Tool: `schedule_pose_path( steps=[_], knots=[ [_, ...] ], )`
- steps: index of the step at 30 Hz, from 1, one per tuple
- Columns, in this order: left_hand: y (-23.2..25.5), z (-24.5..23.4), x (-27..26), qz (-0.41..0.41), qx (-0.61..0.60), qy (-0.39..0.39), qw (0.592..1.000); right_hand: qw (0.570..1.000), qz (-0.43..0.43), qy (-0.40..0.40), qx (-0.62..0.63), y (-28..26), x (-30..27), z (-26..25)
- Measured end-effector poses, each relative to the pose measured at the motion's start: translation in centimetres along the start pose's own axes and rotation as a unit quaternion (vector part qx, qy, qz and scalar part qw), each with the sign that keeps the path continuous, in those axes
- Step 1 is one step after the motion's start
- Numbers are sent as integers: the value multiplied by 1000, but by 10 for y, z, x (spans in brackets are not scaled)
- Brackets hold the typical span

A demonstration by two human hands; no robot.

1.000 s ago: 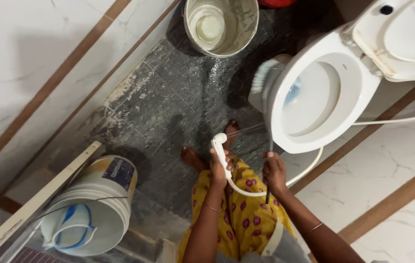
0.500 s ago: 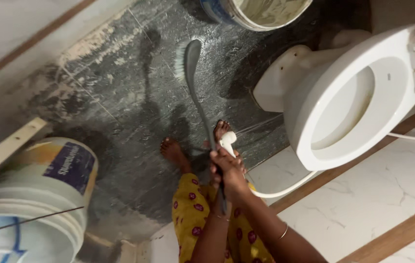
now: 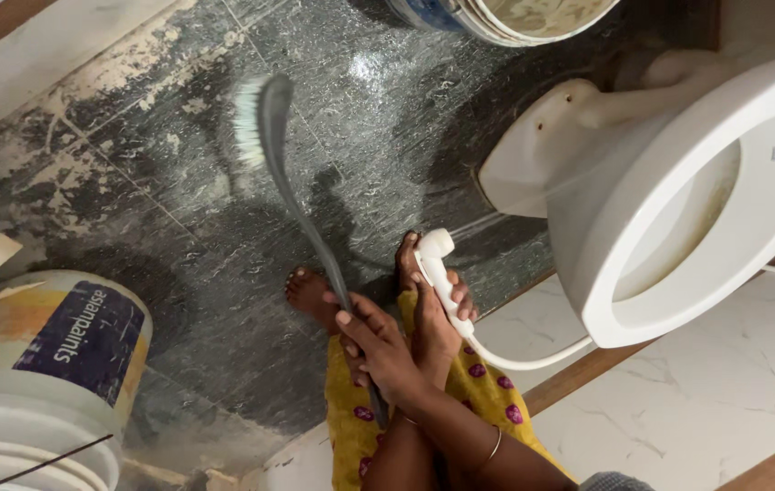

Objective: The person cleans a toilet by scrubbing the interior with a brush and rinsing the surfaces using a handheld sprayer.

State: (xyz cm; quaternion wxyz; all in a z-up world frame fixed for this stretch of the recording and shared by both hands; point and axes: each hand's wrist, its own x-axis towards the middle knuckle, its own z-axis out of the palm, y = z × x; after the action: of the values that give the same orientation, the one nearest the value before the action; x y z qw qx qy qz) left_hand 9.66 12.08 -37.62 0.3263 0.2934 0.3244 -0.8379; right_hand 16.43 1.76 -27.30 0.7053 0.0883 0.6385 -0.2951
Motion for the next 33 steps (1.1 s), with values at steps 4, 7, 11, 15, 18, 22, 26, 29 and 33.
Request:
schedule_pose_path(
  steps=[4,7,11,15,18,22,26,29,33],
  knots=[
    [4,26,11,44,31,18,998,999,-12,-36,-21,-11,1,-5],
    [0,40,14,60,95,31,993,999,-26,-32,-27,-19,4,-8],
    [-7,50,21,107,163,16,981,999,-26,-18,-19,-27,10,-12],
    [-13,47,26,125,236,52,962,1000,-27,-9,9,-29,17,-18],
    [-16,48,29,146,280,54,947,999,-31,-7,-1,-32,21,-22],
    [-14,53,26,166,292,27,941,999,-30,-10,-11,-37,21,-23],
    [-13,49,36,124,255,15,959,1000,-18,-11,-4,-39,26,-22],
    [-22,40,50,87,328,114,934,1000,-5,-9,-9,-41,30,-24],
    [-26,25,51,128,326,137,927,1000,15,13,-24,-38,35,-29]
  ],
)
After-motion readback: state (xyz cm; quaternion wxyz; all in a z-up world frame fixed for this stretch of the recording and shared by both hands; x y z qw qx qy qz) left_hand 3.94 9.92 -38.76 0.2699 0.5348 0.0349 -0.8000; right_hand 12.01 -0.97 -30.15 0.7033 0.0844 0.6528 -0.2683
